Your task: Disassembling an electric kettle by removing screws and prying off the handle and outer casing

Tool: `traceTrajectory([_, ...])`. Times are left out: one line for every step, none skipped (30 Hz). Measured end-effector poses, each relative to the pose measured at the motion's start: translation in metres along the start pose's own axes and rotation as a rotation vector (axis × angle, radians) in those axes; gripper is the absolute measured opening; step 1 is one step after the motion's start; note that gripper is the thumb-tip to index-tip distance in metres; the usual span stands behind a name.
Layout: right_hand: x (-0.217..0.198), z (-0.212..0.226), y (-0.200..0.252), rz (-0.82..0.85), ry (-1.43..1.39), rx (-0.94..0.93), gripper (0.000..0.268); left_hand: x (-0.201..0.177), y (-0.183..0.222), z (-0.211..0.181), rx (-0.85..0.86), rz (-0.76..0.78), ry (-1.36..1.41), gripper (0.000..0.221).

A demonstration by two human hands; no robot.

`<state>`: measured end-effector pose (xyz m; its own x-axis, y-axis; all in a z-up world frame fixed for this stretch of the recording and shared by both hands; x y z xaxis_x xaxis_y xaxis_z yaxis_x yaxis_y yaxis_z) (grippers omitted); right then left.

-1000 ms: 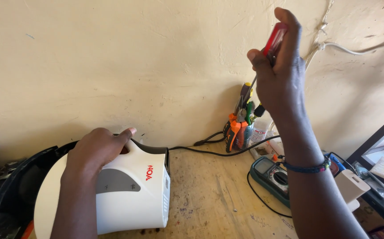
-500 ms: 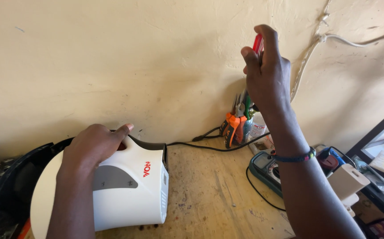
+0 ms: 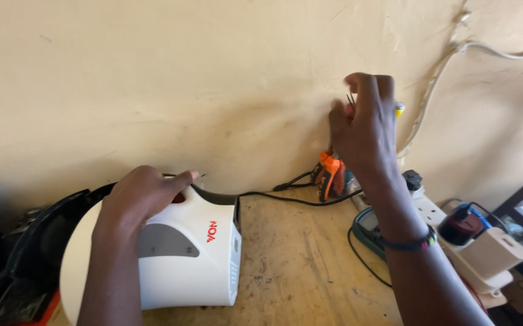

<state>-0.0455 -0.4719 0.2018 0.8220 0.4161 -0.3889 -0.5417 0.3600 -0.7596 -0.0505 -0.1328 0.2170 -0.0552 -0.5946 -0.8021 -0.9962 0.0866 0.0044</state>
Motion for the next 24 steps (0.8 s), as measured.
traceTrajectory([0.011,0.001,0.011,0.007,-0.012,0.000,0.040,0.002,-0.005,0.005,-0.011,-0.006,-0.005,0.056])
traceTrajectory([0.023,0.004,0.025,0.182,-0.081,0.015,0.043,0.002,-0.009,0.012,-0.007,-0.011,0.031,0.052])
traceTrajectory([0.034,0.007,0.038,0.356,-0.150,0.028,0.047,0.003,-0.012,0.018,-0.002,-0.018,0.067,0.048])
traceTrajectory([0.040,0.015,0.052,0.358,-0.161,0.031,0.047,0.002,-0.011,0.020,-0.008,-0.021,0.058,0.048])
traceTrajectory([0.048,0.024,0.067,0.580,-0.226,0.018,0.036,0.002,-0.011,0.022,-0.022,-0.029,0.069,0.048])
traceTrajectory([0.057,0.035,0.078,0.795,-0.296,-0.005,0.029,-0.002,-0.013,0.023,-0.032,-0.045,0.078,0.048])
traceTrajectory([0.059,0.039,0.087,0.791,-0.311,-0.010,0.029,-0.007,-0.008,0.023,-0.034,-0.056,0.067,0.048])
traceTrajectory([0.059,0.041,0.096,0.873,-0.336,-0.004,0.027,-0.011,-0.004,0.022,-0.056,-0.081,0.111,0.046])
traceTrajectory([0.060,0.042,0.106,0.955,-0.361,0.001,0.025,-0.013,-0.001,0.021,-0.077,-0.106,0.155,0.044])
traceTrajectory([0.059,0.045,0.111,0.959,-0.370,0.005,0.025,-0.014,-0.002,0.025,-0.084,-0.105,0.147,0.044])
traceTrajectory([0.059,0.047,0.117,1.051,-0.428,0.133,0.025,-0.016,-0.003,0.028,-0.093,-0.129,0.140,0.043])
traceTrajectory([0.059,0.047,0.122,1.134,-0.482,0.264,0.025,-0.016,-0.006,0.030,-0.095,-0.150,0.134,0.043])
traceTrajectory([0.060,0.049,0.128,1.132,-0.488,0.268,0.025,-0.014,-0.008,0.032,-0.095,-0.149,0.128,0.043])
traceTrajectory([0.064,0.050,0.134,1.186,-0.567,0.418,0.024,-0.014,-0.010,0.034,-0.106,-0.154,0.140,0.043])
traceTrajectory([0.067,0.052,0.140,1.236,-0.647,0.570,0.022,-0.013,-0.012,0.036,-0.117,-0.160,0.152,0.042])
traceTrajectory([0.069,0.055,0.141,1.235,-0.651,0.576,0.022,-0.013,-0.013,0.037,-0.117,-0.156,0.147,0.042])
traceTrajectory([0.072,0.058,0.141,1.247,-0.719,0.620,0.021,-0.012,-0.015,0.038,-0.117,-0.164,0.150,0.043])
traceTrajectory([0.074,0.059,0.141,1.257,-0.785,0.664,0.021,-0.011,-0.016,0.039,-0.116,-0.171,0.157,0.044])
traceTrajectory([0.073,0.060,0.141,1.256,-0.787,0.669,0.021,-0.010,-0.015,0.038,-0.116,-0.167,0.154,0.044])
traceTrajectory([0.073,0.061,0.140,1.286,-0.789,0.684,0.019,-0.009,-0.014,0.036,-0.120,-0.170,0.172,0.042])
traceTrajectory([0.073,0.063,0.139,1.315,-0.790,0.698,0.020,-0.009,-0.013,0.034,-0.124,-0.173,0.189,0.041])
traceTrajectory([0.079,0.057,0.142,1.315,-0.792,0.700,0.020,-0.010,-0.015,0.035,-0.124,-0.171,0.188,0.041])
traceTrajectory([0.085,0.051,0.146,1.304,-0.783,0.700,0.018,-0.011,-0.017,0.035,-0.118,-0.177,0.189,0.041])
traceTrajectory([0.091,0.045,0.151,1.295,-0.773,0.705,0.017,-0.011,-0.018,0.036,-0.116,-0.180,0.190,0.042])
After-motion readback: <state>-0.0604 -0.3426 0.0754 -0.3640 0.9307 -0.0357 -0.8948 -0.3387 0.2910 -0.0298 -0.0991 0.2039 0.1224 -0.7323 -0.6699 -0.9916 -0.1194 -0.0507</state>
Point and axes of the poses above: each hand's wrist, its own y-axis away from the middle knuckle, its own x-axis out of the palm, z = x × y, the point moved 1 cm from there along -y, towards the middle knuckle, and after that the axes turned 11 degrees about x, right-handed, at the moved point
